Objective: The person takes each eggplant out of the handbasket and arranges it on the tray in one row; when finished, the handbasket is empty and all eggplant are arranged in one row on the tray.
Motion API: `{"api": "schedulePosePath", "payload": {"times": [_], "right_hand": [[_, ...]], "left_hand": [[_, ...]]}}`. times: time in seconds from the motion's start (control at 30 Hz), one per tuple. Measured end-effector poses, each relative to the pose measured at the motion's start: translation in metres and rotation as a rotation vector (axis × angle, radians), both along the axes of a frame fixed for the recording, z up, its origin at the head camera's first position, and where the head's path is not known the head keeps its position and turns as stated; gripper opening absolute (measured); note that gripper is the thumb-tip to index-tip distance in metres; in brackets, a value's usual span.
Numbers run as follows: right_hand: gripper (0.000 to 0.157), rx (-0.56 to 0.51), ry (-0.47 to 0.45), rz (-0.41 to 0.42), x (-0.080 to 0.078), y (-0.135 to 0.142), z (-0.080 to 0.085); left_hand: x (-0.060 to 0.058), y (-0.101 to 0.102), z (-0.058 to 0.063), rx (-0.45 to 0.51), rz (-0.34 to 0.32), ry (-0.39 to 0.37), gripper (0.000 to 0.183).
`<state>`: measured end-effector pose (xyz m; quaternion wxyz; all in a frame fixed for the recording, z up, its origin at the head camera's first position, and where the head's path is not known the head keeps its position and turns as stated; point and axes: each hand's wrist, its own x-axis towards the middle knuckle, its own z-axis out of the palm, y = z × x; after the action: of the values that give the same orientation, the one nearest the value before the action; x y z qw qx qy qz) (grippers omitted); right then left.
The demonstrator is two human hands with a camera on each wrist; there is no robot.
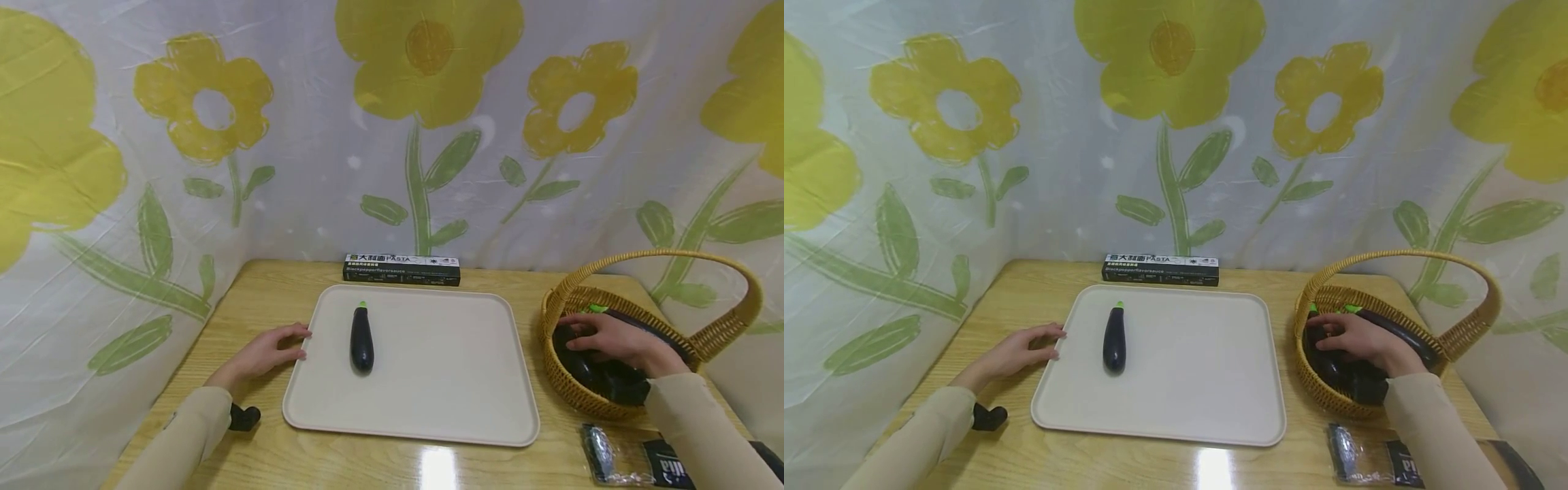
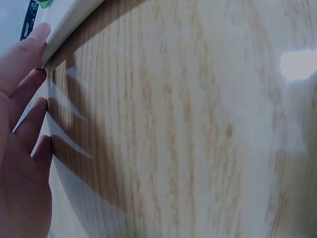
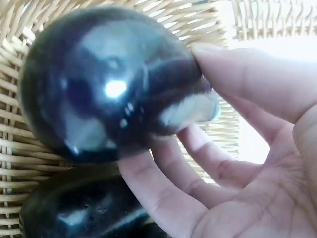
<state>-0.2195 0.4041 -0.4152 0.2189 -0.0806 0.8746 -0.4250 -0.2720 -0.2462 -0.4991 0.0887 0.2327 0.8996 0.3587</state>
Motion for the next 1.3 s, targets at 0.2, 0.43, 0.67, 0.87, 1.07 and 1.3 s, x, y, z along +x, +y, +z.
{"api": "schedulePosePath", "payload": {"times": [0.2,0.43,0.67,0.87,1.07,1.3], "right_hand": [[0.061,0.019,0.036,-0.012,0.008,-0.001,0.008],[0.06,0.058,0.107,-0.039,0.027,0.001,0.019],[0.057,0.024,0.161,-0.105,0.053,0.0,0.031],[0.057,0.031,0.202,-0.147,0.076,-0.008,0.042],[0.056,0.024,0.175,-0.169,0.095,-0.019,0.048],[0.049,-0.005,0.14,-0.089,0.111,-0.03,0.052]], "left_hand": [[0.0,0.0,0.0,-0.005,0.003,0.01,0.041],[-0.001,0.0,-0.002,-0.006,-0.005,0.017,0.04],[-0.002,-0.001,-0.002,0.002,-0.004,0.008,0.04],[-0.002,-0.003,-0.002,0.001,-0.016,0.01,0.039],[-0.001,-0.003,-0.003,0.01,-0.017,0.014,0.04],[0.0,-0.003,-0.001,0.002,-0.016,0.026,0.046]]}}
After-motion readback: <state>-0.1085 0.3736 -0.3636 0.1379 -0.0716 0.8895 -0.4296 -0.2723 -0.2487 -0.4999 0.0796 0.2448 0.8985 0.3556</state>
